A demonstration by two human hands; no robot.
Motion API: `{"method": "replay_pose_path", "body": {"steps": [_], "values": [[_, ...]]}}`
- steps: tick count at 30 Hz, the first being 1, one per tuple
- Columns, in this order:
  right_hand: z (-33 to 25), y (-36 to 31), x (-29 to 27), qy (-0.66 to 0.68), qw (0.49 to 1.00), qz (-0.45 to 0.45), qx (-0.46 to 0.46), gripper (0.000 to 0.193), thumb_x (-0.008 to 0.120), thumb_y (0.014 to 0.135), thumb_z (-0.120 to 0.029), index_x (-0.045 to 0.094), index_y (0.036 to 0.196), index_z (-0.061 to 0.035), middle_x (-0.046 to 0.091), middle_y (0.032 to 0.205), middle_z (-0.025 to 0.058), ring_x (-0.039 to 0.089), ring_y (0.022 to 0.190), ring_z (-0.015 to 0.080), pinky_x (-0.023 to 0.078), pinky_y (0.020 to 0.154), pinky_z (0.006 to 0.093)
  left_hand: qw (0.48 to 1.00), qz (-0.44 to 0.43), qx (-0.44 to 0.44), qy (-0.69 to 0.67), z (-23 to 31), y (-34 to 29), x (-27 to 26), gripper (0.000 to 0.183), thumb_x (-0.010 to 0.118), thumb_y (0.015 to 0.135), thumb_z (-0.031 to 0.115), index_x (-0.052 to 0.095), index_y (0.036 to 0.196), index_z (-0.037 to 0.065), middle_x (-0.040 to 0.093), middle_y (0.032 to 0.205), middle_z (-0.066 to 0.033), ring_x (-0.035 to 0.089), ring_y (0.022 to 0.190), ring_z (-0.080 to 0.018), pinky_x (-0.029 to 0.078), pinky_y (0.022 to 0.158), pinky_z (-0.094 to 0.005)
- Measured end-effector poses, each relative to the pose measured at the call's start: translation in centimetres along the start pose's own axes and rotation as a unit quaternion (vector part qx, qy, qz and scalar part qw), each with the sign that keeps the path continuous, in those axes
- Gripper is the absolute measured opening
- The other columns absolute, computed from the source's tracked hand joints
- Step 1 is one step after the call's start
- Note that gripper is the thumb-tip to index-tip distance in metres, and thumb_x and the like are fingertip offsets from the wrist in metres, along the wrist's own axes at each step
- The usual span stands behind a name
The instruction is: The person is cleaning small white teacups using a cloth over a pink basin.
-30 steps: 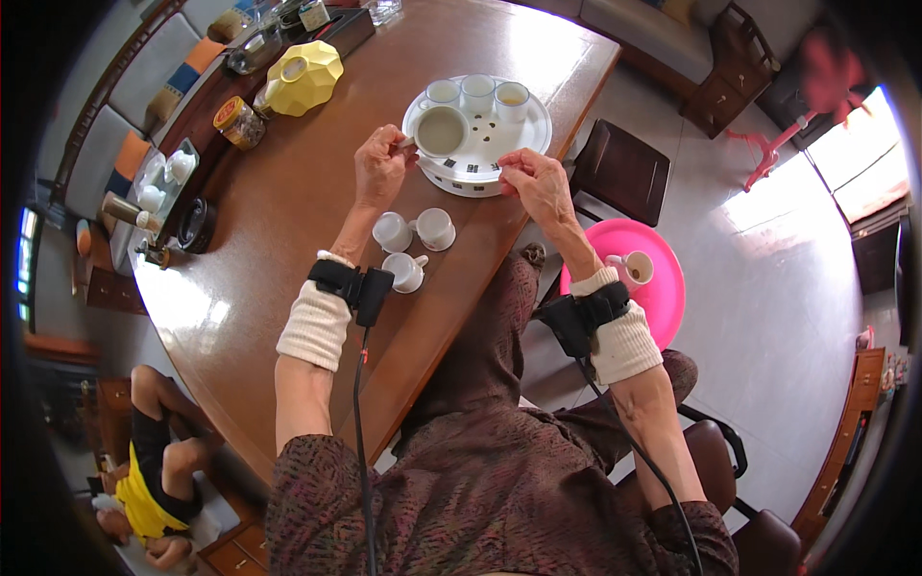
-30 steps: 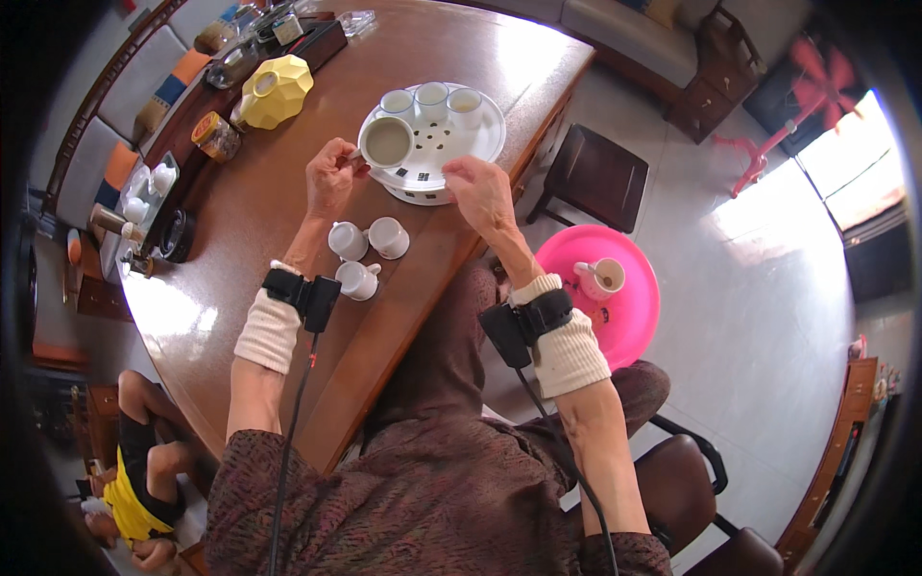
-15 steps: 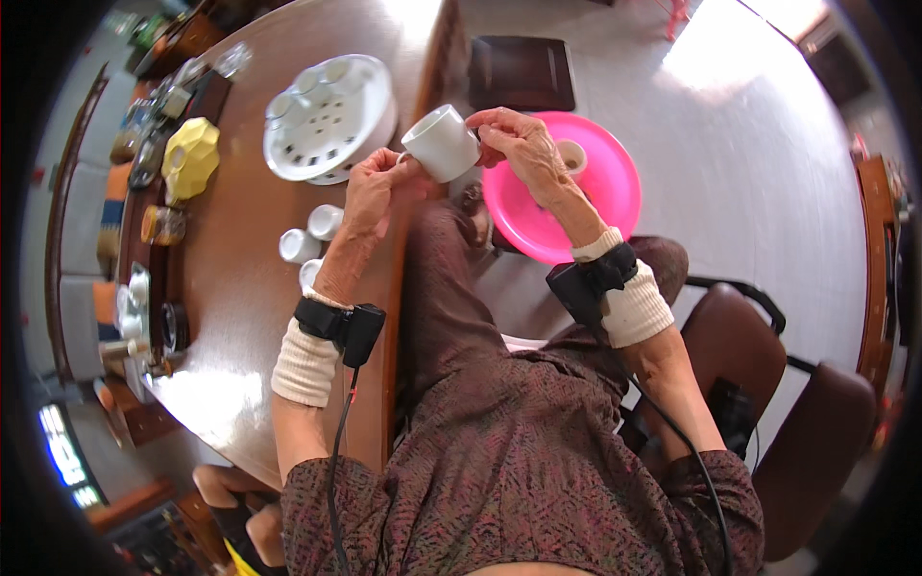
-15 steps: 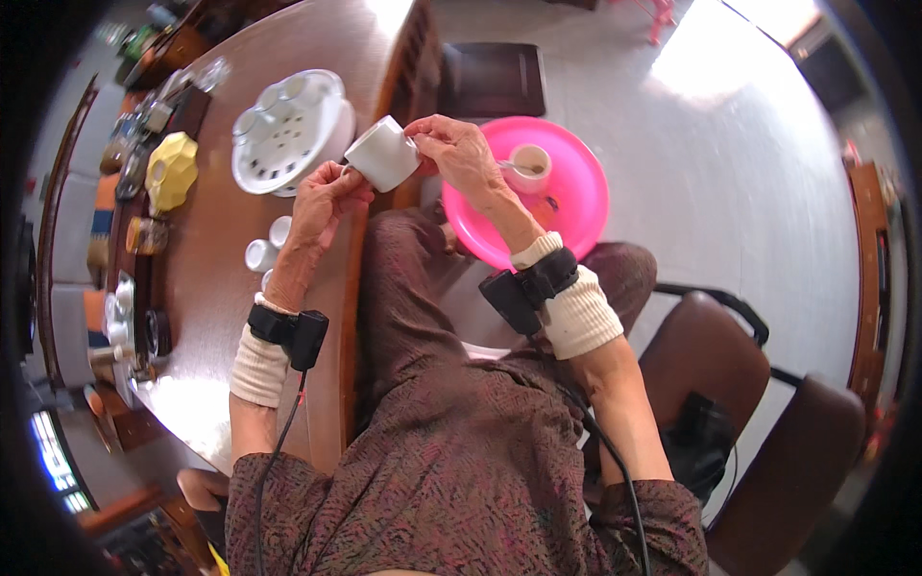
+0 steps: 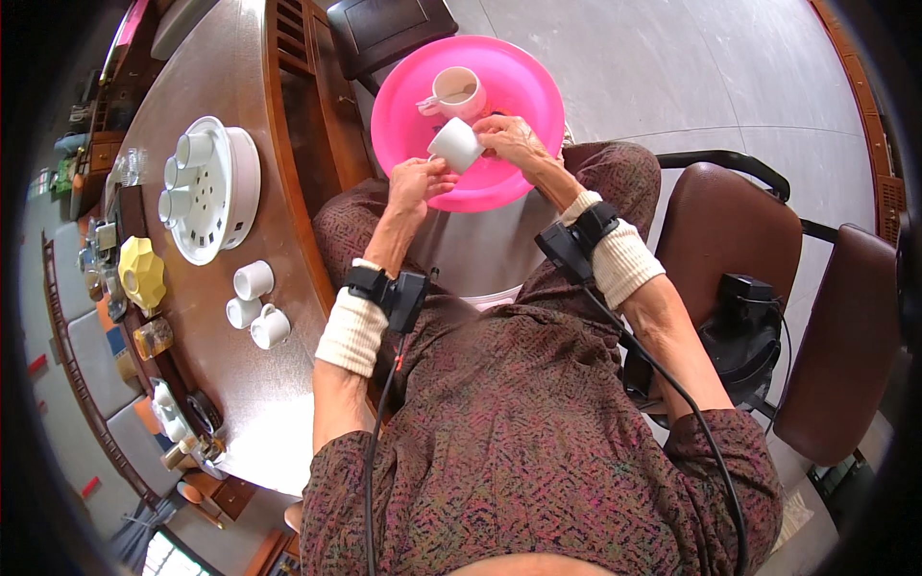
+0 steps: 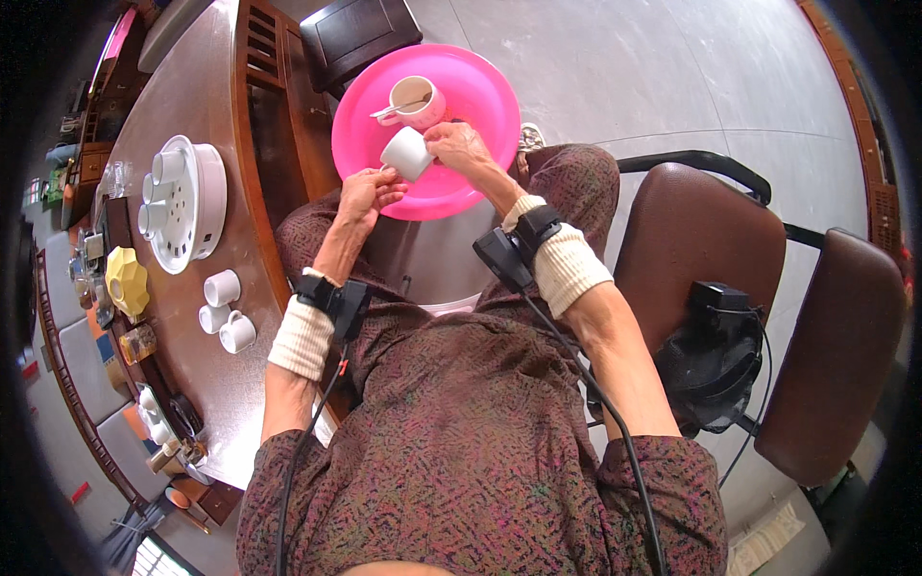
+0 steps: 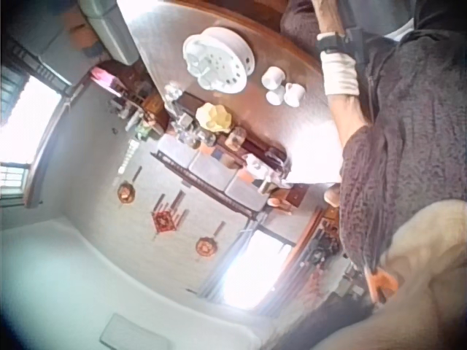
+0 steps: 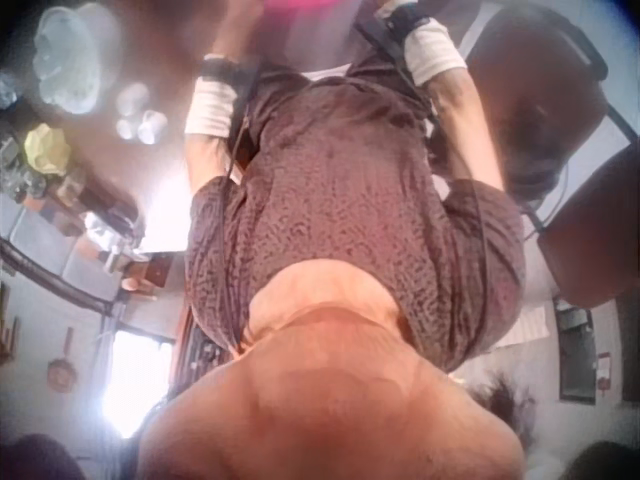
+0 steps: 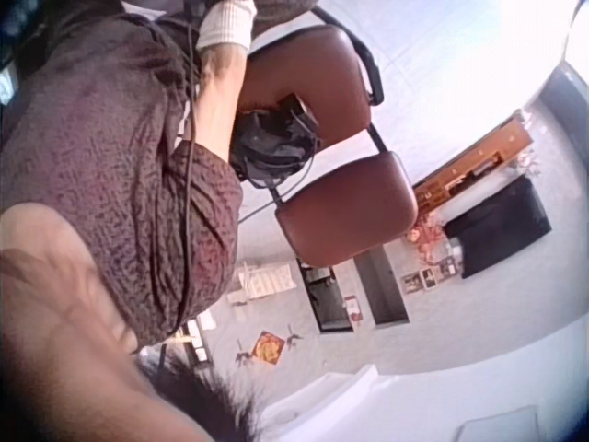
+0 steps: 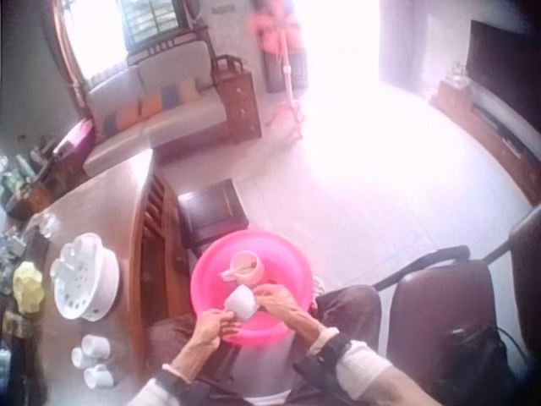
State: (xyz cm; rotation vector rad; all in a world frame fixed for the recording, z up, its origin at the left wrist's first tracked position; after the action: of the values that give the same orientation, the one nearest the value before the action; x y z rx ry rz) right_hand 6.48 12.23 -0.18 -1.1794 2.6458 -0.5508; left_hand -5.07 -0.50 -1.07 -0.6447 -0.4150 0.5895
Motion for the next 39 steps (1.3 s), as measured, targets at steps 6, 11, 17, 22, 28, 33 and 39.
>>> {"method": "replay_pose_path", "body": {"steps": [6,11,17,22,28,33,39], "values": [[4.1,2.0,1.5,-0.076,0.997,0.017,0.020,0.033,0.058,0.072,-0.011,0.061,0.103,0.0011,0.061,0.085,0.0078,0.055,0.080,0.0149,0.043,0.072,0.0259,0.998,0.055,-0.024,0.032,-2.1,3.9,-1.0,0.009,0.053,0.080,-0.001,0.050,0.087,-0.006,0.060,0.073,-0.0161,0.063,0.060,-0.0242,0.053,0.048,-0.0285],[5.7,3.0,3.0,-0.063,0.997,0.049,0.014,0.049,0.061,0.068,-0.015,0.055,0.113,0.0016,0.061,0.105,0.0208,0.059,0.098,0.0266,0.045,0.081,0.0330,0.990,0.110,-0.008,0.087,-1.4,5.4,-3.1,0.012,0.054,0.082,0.002,0.051,0.089,-0.007,0.061,0.076,-0.0158,0.063,0.058,-0.0209,0.053,0.045,-0.0252],[6.5,4.3,4.9,-0.036,0.999,-0.002,0.033,0.056,0.062,0.069,-0.014,0.048,0.120,0.0049,0.059,0.108,0.0199,0.058,0.099,0.0271,0.047,0.079,0.0337,0.966,0.134,0.066,0.212,2.3,4.7,-2.4,0.017,0.053,0.082,0.005,0.054,0.094,-0.007,0.062,0.080,-0.0155,0.064,0.059,-0.0189,0.054,0.051,-0.0270],[4.5,3.4,7.1,0.019,0.994,-0.061,0.088,0.060,0.059,0.076,-0.010,0.037,0.130,0.0013,0.047,0.124,0.0145,0.050,0.104,0.0215,0.048,0.073,0.0341,0.943,0.188,0.156,0.225,4.5,4.2,-4.0,0.021,0.054,0.079,0.008,0.057,0.096,-0.004,0.063,0.081,-0.0155,0.065,0.067,-0.0240,0.053,0.057,-0.0325],[3.8,2.9,9.1,0.080,0.989,-0.054,0.114,0.048,0.061,0.075,-0.013,0.049,0.121,-0.0091,0.057,0.092,0.0013,0.053,0.075,0.0117,0.044,0.057,0.0288,0.850,0.215,0.282,0.389,8.0,2.1,-4.3,0.032,0.060,0.074,0.027,0.059,0.098,0.006,0.062,0.091,-0.0195,0.062,0.085,-0.0325,0.048,0.072,-0.0402],[5.9,4.9,4.8,-0.158,0.985,0.035,0.053,0.047,0.061,0.071,-0.020,0.054,0.110,0.0041,0.064,0.081,0.0149,0.062,0.077,0.0225,0.049,0.067,0.0353,0.848,0.192,0.325,0.373,10.3,-0.8,-2.4,0.031,0.057,0.082,0.023,0.060,0.102,0.000,0.063,0.092,-0.0204,0.062,0.085,-0.0311,0.048,0.075,-0.0370],[-2.6,3.1,6.8,-0.308,0.948,0.029,-0.076,0.032,0.058,0.071,-0.022,0.065,0.095,-0.0028,0.065,0.084,0.0201,0.064,0.083,0.0284,0.048,0.076,0.0370,0.823,0.185,0.381,0.380,15.6,-6.8,-4.0,0.025,0.060,0.078,0.020,0.064,0.093,0.000,0.063,0.088,-0.0193,0.063,0.082,-0.0296,0.049,0.073,-0.0356]]}}
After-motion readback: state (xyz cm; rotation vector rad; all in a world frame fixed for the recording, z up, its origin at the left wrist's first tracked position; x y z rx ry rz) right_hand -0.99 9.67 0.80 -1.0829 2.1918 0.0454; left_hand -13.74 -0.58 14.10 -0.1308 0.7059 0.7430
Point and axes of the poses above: each hand's wrist, its own y-axis towards the middle knuckle, its own x-axis out of the palm, z = x × y, the point moved 9 cm from there along y, towards the middle knuckle
